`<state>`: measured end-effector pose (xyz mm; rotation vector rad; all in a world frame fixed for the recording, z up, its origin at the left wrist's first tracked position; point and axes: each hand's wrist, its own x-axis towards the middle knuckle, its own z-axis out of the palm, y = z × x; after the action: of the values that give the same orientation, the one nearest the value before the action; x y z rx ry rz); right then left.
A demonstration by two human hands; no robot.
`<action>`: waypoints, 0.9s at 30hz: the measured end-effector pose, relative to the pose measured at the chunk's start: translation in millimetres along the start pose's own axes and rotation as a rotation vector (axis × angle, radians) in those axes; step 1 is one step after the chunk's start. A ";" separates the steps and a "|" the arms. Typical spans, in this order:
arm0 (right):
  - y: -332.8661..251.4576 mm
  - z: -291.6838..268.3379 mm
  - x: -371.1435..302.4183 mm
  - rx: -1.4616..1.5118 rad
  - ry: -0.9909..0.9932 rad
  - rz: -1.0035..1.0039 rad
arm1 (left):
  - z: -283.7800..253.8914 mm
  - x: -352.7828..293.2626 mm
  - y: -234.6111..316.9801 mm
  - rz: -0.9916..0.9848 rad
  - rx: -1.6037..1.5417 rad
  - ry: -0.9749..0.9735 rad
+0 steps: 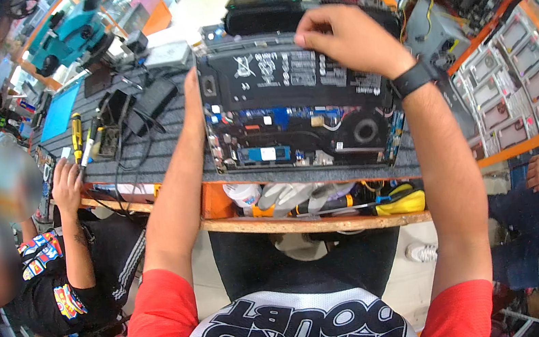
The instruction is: The person manipulates the internal components of a laptop, powers it on to check the display, and then replaces the bottom cover, pressing it into place by hand.
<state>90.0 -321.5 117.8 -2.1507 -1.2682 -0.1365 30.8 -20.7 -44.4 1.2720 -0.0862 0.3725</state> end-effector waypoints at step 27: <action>34.9 32.9 10.8 0.066 -0.099 0.154 | -0.4 5.8 -17.6 0.084 0.101 0.001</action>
<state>117.1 -306.6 79.6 -2.2108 -1.1392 0.0756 41.9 -23.3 -59.1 1.3708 -0.1215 0.4546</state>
